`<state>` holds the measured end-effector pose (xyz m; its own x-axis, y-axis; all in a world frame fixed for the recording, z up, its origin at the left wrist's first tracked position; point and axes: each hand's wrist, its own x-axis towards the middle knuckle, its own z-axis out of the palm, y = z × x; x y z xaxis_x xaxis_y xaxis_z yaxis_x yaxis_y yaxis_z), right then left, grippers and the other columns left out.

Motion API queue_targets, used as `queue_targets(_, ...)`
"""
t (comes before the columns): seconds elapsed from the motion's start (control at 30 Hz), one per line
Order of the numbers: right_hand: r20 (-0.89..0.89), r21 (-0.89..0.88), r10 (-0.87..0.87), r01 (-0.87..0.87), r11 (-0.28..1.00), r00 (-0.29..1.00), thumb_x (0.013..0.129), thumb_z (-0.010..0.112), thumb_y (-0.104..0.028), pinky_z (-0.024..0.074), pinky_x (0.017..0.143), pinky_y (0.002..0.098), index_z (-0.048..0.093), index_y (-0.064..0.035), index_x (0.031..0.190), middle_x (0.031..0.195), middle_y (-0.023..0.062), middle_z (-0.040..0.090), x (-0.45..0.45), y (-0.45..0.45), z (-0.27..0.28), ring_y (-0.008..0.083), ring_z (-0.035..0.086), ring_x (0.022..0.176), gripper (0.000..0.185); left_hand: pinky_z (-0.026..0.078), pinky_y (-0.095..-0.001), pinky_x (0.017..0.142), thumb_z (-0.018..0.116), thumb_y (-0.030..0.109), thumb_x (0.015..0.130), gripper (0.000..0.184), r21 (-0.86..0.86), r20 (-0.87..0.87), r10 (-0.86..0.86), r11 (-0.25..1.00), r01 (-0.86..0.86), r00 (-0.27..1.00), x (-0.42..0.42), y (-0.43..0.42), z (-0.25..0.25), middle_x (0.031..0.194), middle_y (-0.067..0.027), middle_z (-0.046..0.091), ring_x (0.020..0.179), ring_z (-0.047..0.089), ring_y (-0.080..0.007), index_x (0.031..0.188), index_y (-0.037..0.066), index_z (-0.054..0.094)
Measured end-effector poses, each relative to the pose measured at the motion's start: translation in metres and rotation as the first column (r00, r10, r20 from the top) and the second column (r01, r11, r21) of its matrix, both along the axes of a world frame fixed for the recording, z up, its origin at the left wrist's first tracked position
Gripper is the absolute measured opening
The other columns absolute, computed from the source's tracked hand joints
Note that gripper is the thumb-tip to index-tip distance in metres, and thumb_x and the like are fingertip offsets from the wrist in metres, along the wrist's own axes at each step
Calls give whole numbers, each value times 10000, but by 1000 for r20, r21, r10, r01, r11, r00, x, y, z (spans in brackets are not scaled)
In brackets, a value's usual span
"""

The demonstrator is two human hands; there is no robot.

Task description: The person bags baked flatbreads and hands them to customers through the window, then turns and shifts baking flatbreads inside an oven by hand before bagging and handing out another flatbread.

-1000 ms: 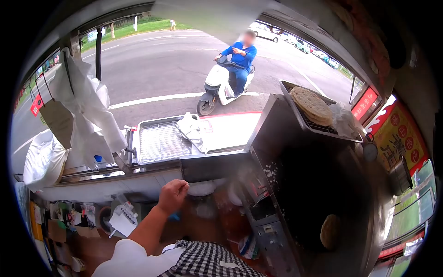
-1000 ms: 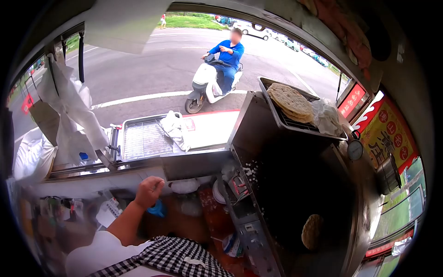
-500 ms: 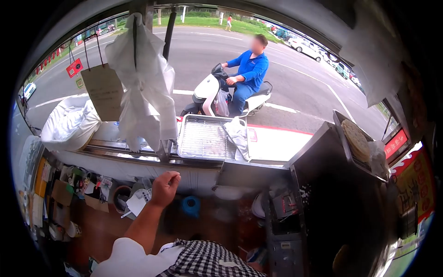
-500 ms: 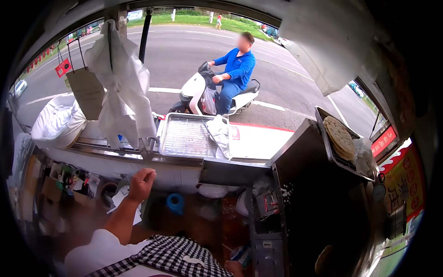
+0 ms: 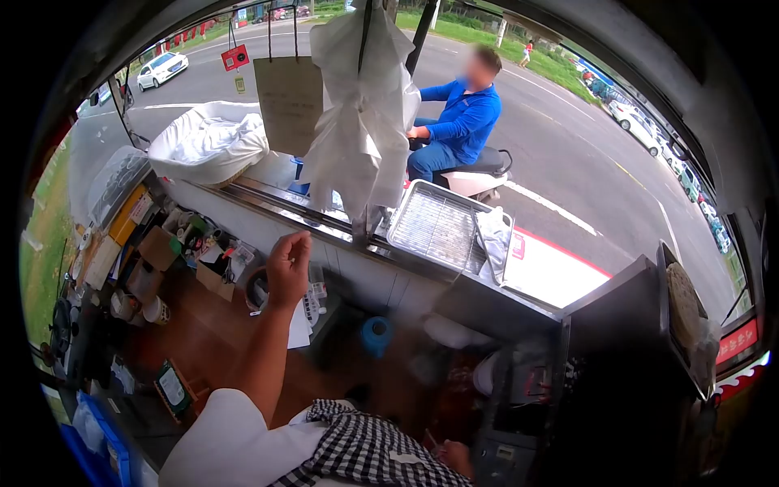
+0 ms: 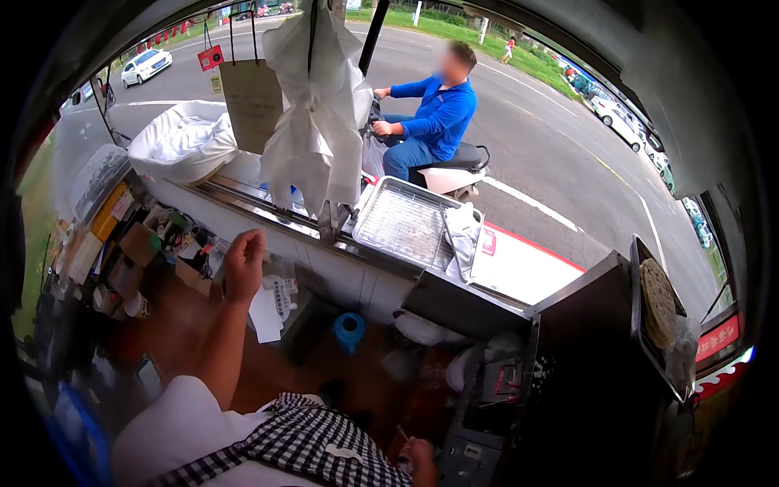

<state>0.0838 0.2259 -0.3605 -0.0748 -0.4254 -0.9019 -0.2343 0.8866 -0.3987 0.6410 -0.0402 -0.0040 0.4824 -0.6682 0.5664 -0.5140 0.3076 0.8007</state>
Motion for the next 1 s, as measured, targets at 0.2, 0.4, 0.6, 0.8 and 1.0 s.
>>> queue_targets(0.2, 78, -342, 390, -343, 875, 917, 903, 576, -159, 362, 494, 400, 528, -76, 786, 635, 54, 436, -11, 5, 19, 187, 431, 528, 152, 508, -344, 813, 667, 209, 946, 363, -113, 36, 136, 985, -131, 990, 31, -58, 33, 1056, -110, 662, 967, 626, -207, 1240, 5, 611)
queue_targets(0.4, -150, -368, 602, -609, 702, 784, 959, 519, -196, 354, 516, 411, 480, -92, 771, 644, 51, 390, 13, 3, 45, 212, 380, 545, 218, 507, -371, 857, 681, 249, 897, 429, -27, 137, 153, 988, -151, 979, 68, -132, 53, 1082, -195, 681, 985, 657, -290, 1228, -21, 633)
queue_targets(0.6, -275, -59, 686, -724, 687, 673, 986, 490, -219, 348, 531, 413, 453, -98, 750, 646, 61, 369, 67, -8, 64, 251, 346, 555, 268, 531, -370, 767, 692, 252, 888, 267, -55, 103, 21, 998, -15, 994, 79, -139, 43, 886, -160, 723, 833, 702, -298, 1015, 17, 702)
queue_targets(0.8, -59, -287, 317, -320, 903, 947, 995, 504, -184, 314, 474, 379, 471, -93, 722, 609, 48, 392, 107, -17, 78, 216, 347, 511, 290, 531, -352, 754, 730, 205, 864, 245, 202, -205, -200, 949, 242, 958, 68, -74, 19, 907, -145, 717, 848, 704, -267, 1043, 40, 705)
queue_targets(1.0, 150, -363, -23, 76, 929, 988, 951, 613, -155, 383, 462, 339, 612, -70, 828, 675, 55, 567, 90, -32, 22, 172, 516, 554, 149, 524, -305, 780, 743, 187, 875, 301, 366, -40, -161, 916, 164, 986, 78, 1, 28, 1032, -100, 712, 904, 678, -158, 1100, 0, 675)
